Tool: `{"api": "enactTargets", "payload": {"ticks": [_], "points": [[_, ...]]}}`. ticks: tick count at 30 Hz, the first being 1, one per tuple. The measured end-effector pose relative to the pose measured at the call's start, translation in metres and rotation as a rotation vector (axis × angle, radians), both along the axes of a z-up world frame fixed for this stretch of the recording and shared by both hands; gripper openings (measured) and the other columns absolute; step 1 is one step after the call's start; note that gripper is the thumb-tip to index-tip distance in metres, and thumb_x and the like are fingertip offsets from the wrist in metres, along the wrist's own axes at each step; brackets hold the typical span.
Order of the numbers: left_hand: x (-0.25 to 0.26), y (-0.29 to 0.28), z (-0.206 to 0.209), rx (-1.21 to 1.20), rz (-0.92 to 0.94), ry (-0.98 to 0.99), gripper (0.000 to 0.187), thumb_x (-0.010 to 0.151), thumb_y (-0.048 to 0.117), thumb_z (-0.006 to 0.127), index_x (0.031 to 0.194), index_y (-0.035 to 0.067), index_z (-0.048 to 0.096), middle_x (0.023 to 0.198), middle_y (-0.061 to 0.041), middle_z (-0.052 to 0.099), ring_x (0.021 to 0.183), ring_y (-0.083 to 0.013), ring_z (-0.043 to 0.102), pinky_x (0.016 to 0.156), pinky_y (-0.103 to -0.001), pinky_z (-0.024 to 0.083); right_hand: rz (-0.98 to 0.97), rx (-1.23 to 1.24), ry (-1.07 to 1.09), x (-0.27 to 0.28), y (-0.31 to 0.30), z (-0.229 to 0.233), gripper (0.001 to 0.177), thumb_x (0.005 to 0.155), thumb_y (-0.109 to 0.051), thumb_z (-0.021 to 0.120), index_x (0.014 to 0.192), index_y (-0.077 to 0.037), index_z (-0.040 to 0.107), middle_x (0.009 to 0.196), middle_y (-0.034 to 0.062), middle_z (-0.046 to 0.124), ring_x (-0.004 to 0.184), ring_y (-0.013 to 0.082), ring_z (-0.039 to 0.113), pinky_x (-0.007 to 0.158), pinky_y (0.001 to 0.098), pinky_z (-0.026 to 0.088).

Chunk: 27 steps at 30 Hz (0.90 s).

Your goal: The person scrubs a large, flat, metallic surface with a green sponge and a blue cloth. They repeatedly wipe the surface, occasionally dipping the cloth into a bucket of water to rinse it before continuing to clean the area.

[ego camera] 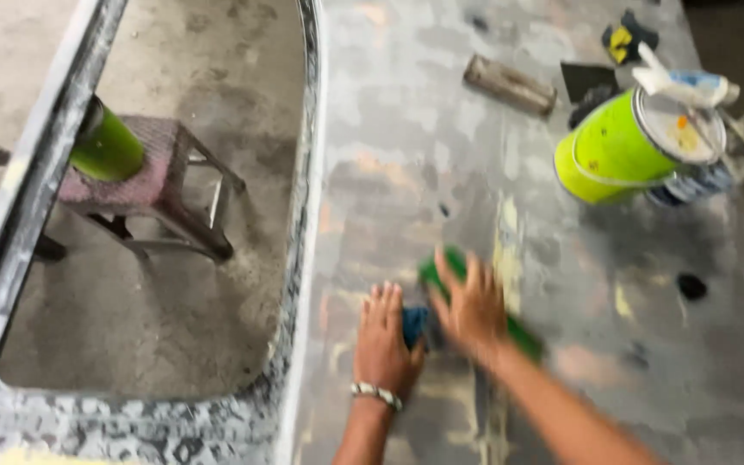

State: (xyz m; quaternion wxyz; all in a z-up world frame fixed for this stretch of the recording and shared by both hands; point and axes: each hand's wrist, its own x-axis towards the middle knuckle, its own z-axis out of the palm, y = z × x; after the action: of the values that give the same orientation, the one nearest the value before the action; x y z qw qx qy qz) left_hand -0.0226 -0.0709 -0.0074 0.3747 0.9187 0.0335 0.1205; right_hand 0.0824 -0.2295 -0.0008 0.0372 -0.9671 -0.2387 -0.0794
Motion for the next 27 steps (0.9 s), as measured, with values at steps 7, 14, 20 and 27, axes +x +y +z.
{"api": "enactTargets", "payload": {"ticks": [7, 14, 20, 27], "points": [[-0.003, -0.01, 0.006, 0.002, 0.046, 0.051, 0.085, 0.075, 0.018, 0.078, 0.148, -0.001, 0.039, 0.154, -0.021, 0.044, 0.148, -0.0367, 0.033, 0.125, -0.048, 0.02, -0.219, 0.089, 0.028, 0.013, -0.019, 0.005, 0.07, 0.1, -0.045, 0.057, 0.163, -0.025, 0.034, 0.14, 0.0328, 0.049, 0.126, 0.0497, 0.05, 0.107, 0.0599, 0.039], [0.004, -0.007, 0.001, 0.067, 0.057, 0.035, 0.08, 0.074, 0.019, 0.079, 0.144, -0.001, 0.045, 0.154, -0.021, 0.044, 0.148, -0.0368, 0.033, 0.124, -0.049, 0.02, -0.111, 0.034, 0.086, 0.045, -0.025, 0.002, 0.073, 0.099, -0.048, 0.056, 0.163, -0.026, 0.029, 0.143, 0.0349, 0.046, 0.129, 0.0505, 0.046, 0.108, 0.0628, 0.035], [0.004, -0.007, 0.0, 0.094, 0.053, 0.023, 0.076, 0.077, 0.021, 0.079, 0.142, -0.001, 0.047, 0.156, -0.022, 0.042, 0.149, -0.0374, 0.033, 0.124, -0.049, 0.02, -0.13, 0.08, -0.01, -0.033, -0.027, 0.009, 0.071, 0.097, -0.046, 0.056, 0.161, -0.024, 0.035, 0.147, 0.0349, 0.045, 0.133, 0.0519, 0.045, 0.108, 0.0601, 0.038], [0.003, -0.005, 0.004, 0.066, 0.007, 0.101, 0.081, 0.072, 0.024, 0.081, 0.141, -0.002, 0.046, 0.156, -0.023, 0.039, 0.148, -0.0391, 0.029, 0.122, -0.049, 0.019, -0.196, 0.041, -0.02, 0.046, -0.036, 0.001, 0.069, 0.101, -0.046, 0.058, 0.161, -0.024, 0.035, 0.128, 0.0295, 0.052, 0.112, 0.0453, 0.052, 0.091, 0.0576, 0.045]]}}
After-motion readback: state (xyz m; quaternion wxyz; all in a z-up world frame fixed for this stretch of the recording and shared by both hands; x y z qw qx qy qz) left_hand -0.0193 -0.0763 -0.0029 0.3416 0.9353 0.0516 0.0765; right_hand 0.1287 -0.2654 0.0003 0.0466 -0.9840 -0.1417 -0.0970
